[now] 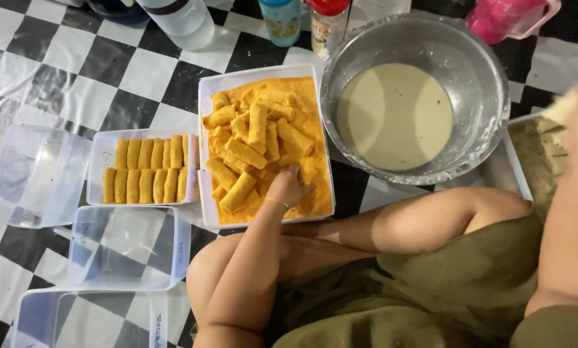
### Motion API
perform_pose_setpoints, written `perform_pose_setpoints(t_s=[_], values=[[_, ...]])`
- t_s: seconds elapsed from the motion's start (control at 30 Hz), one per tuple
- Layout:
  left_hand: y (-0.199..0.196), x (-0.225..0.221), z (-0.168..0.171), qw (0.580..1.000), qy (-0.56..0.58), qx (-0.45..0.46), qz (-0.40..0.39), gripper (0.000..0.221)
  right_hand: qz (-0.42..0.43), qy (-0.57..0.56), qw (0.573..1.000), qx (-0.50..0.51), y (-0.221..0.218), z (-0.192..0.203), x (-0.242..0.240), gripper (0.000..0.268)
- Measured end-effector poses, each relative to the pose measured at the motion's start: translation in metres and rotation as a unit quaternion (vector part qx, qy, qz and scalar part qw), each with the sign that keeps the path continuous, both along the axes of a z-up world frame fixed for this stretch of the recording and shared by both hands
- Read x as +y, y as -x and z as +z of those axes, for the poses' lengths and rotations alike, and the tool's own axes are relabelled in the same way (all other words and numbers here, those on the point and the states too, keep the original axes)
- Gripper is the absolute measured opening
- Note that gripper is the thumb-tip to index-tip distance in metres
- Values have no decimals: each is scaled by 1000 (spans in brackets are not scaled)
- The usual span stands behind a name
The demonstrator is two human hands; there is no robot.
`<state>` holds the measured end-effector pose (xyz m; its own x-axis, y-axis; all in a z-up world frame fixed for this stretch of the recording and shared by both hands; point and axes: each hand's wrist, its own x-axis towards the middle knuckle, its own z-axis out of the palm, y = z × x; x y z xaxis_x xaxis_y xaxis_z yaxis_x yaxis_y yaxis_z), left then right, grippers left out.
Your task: Coating cylindrical food items in liquid batter and then in yellow breading powder
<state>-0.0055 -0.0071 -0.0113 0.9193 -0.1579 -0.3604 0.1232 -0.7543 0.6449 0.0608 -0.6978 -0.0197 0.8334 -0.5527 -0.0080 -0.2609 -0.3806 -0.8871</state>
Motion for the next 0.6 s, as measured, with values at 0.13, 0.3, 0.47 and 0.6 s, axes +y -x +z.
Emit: perform_pose_setpoints(t_s=[0.13, 0.3, 0.47, 0.6], values=[[-2, 1, 16, 996, 26, -7, -81, 59, 167, 129, 974, 76, -60, 63, 147, 35], [3, 14, 55, 996, 60, 46, -48, 46, 215, 246, 920, 218, -91, -25, 246, 38], [20, 46, 68, 999, 25, -42, -16, 55, 207, 300, 870, 333, -94, -74, 292, 43], [19, 72, 79, 996, -36, -42, 65, 50, 149, -14, 949, 277, -91, -95, 284, 36]])
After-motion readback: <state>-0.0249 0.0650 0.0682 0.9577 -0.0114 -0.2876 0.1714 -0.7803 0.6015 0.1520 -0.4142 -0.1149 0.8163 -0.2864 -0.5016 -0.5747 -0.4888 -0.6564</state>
